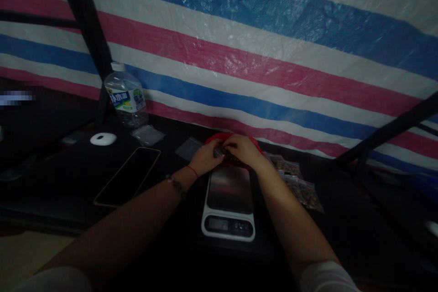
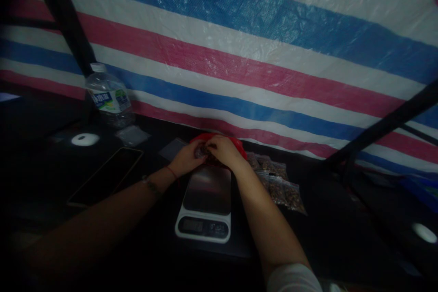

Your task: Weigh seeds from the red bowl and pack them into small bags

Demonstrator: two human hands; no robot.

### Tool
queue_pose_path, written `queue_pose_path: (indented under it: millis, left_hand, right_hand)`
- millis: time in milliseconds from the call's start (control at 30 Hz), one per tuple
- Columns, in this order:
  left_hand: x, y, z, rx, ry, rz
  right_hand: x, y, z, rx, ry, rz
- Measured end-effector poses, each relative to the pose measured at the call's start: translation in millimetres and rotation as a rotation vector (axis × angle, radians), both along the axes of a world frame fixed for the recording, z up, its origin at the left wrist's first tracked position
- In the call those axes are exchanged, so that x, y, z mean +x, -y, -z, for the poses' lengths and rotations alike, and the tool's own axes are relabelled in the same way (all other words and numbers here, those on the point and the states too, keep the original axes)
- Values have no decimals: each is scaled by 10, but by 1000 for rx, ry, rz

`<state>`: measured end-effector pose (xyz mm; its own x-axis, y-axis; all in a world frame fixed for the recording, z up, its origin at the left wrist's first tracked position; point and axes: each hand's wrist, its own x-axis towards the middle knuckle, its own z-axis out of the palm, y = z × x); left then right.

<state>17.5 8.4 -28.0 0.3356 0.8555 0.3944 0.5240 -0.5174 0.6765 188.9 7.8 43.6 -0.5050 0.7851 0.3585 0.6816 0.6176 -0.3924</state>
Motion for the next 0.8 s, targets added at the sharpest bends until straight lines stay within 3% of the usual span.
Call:
queue_pose_path:
  millis: [167, 367, 567, 700, 800]
  left_hand:
    - [-3, 7, 4, 34, 55, 3]
    - [10, 29, -31, 10, 121, -16]
    - [-9, 59, -89, 24, 304, 42]
    - [-59, 21, -73, -88, 506, -17]
    - [-104, -45, -53, -309, 848, 61]
  right_hand:
    - [53, 21, -46, 22, -88, 41]
    - [-18, 55, -16, -137, -101, -16]
    - [92, 95, -151, -39, -81, 114]
    - [205, 262, -271, -33, -110, 112]
    - [219, 507, -231, -92, -134, 65]
